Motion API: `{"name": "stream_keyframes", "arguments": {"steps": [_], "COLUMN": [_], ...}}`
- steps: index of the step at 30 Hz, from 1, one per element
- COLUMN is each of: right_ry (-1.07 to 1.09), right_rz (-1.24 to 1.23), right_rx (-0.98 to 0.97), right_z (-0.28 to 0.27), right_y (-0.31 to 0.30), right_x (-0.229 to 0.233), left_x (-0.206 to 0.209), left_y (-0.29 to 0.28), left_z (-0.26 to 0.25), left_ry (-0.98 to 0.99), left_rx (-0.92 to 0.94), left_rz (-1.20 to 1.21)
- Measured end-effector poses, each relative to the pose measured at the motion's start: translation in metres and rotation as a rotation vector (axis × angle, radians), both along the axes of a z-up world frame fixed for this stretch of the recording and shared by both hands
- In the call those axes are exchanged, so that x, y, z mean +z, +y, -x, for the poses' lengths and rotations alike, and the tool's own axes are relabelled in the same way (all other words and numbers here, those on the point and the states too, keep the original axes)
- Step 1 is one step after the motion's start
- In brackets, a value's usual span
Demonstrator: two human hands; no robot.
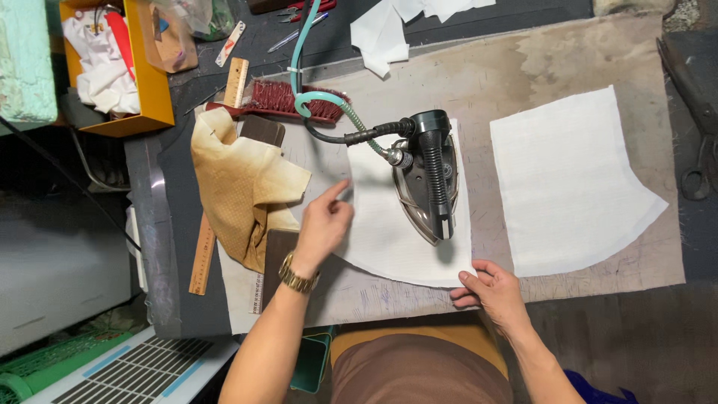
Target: The person irons pieces of white fabric on a workstation, using a wood block to press the fabric down after ironing and turning the pieces over to iron both sides.
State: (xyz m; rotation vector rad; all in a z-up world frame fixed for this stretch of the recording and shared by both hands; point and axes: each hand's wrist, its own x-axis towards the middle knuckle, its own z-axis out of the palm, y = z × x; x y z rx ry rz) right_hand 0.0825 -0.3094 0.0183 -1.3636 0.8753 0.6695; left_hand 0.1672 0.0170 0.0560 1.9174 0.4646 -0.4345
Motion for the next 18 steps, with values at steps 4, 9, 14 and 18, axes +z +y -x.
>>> {"name": "stream_keyframes", "arguments": {"steps": [4,9,14,18], "right_ry": [0.045,-0.400,-0.778,-0.914], "right_rz": [0.115,0.599,0.881,0.956], "right_rx": [0.040,0.248,0.321,0.401], "right_z": [0.007,0.009,-0.038,-0.072], "right_y": [-0.014,-0.070,-0.123,-0.159], "right_x": [0.018,0.012,0.012,0.021], "left_x": [-0.021,-0.048,-0.060,-0.064], "left_y": [0.025,0.030,0.007,-0.052], "left_z": [0.083,0.170,0.195,0.232], "left_ry": [-0.363,-0.159,-0.394,-0.566], "left_rx": [0.088,0.068,0.096,0.182], "left_rz": [-0.495,-1.107,-1.371,-1.151]}}
